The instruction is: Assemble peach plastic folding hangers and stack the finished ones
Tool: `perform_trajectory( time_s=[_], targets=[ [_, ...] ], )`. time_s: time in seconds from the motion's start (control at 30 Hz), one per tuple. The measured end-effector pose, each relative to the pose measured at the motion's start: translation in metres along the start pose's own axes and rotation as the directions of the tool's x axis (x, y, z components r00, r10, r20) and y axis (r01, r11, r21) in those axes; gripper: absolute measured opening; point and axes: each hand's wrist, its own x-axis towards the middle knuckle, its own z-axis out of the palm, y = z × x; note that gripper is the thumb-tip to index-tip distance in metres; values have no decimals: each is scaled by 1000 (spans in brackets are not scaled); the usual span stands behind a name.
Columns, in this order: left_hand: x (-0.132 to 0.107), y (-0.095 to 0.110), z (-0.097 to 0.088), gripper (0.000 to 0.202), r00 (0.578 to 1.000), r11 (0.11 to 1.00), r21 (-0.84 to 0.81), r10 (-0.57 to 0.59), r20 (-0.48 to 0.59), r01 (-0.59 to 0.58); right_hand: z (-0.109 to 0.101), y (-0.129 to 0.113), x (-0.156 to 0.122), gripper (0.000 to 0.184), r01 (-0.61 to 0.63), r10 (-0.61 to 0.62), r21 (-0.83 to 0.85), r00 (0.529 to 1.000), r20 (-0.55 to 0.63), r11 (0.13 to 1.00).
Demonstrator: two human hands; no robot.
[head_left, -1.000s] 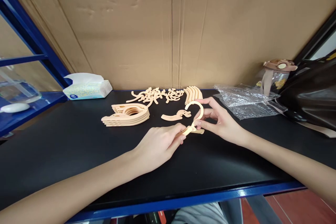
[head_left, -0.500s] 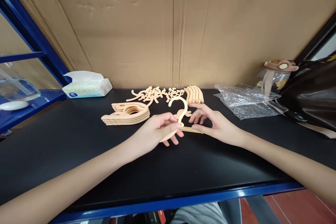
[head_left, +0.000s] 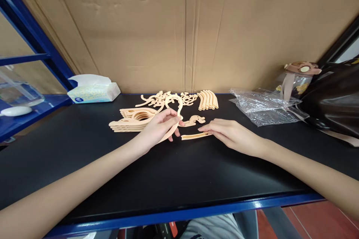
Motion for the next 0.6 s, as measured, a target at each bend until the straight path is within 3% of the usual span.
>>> perform_trajectory(
  time_s=[0.23,0.37,0.5,0.6],
  targets=[
    [1,1,0,18,999,1000,-28,-6,44,7,-2,-4,0,36,1,-2,-20,999,-38,1000],
    [-2,3,2,28,996,1000,7,-15,92,14,-3,-6,-1,32,-36,32,-49,996,-80,998],
    [-4,4,3,30,998,999,42,-29,61,27,-4,-9,0,26,-123,108,-109,985,-135,986],
    [-4,4,3,32,998,998,56,-44,38,42,-4,-9,2,24,-122,105,-130,986,-126,984]
  ],
)
